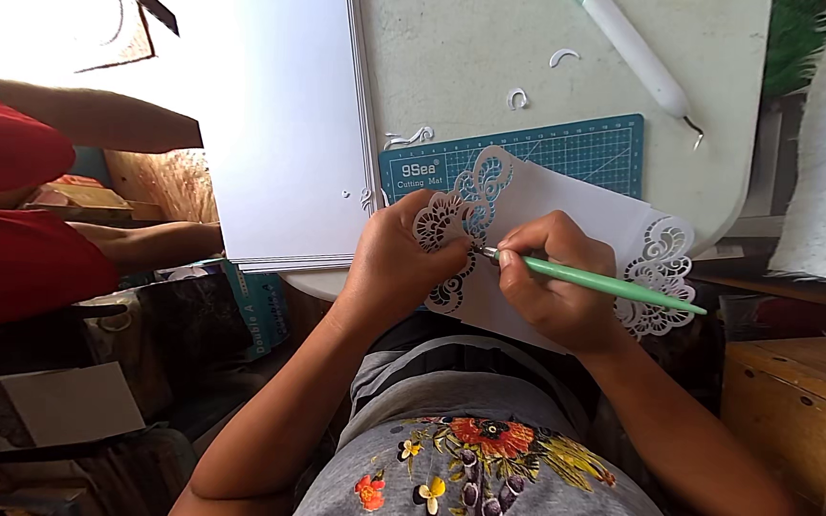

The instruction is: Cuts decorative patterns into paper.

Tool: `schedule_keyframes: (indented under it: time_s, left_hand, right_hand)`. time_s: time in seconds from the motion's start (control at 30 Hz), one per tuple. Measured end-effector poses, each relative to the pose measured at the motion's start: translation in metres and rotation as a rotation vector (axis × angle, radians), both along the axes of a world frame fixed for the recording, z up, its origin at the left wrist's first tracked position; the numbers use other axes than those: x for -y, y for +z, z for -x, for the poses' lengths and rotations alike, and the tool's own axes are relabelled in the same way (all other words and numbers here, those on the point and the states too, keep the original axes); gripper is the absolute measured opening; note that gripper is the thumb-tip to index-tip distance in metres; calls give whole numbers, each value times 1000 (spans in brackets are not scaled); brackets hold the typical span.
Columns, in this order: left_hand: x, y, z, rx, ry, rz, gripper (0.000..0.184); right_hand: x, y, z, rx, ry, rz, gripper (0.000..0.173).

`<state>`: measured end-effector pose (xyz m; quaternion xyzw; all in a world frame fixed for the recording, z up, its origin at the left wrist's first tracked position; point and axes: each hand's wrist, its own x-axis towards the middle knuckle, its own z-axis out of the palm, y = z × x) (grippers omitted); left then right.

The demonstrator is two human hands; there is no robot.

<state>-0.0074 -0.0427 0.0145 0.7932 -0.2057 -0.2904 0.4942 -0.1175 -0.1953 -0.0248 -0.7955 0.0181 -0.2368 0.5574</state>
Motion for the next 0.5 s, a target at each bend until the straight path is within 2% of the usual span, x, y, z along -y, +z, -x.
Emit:
schedule_keyframes:
  time_s: [0.5]
  left_hand:
    - [2, 1, 3, 55, 12, -47, 20]
  right_hand:
    - [-2, -2, 0, 25, -13, 70, 9]
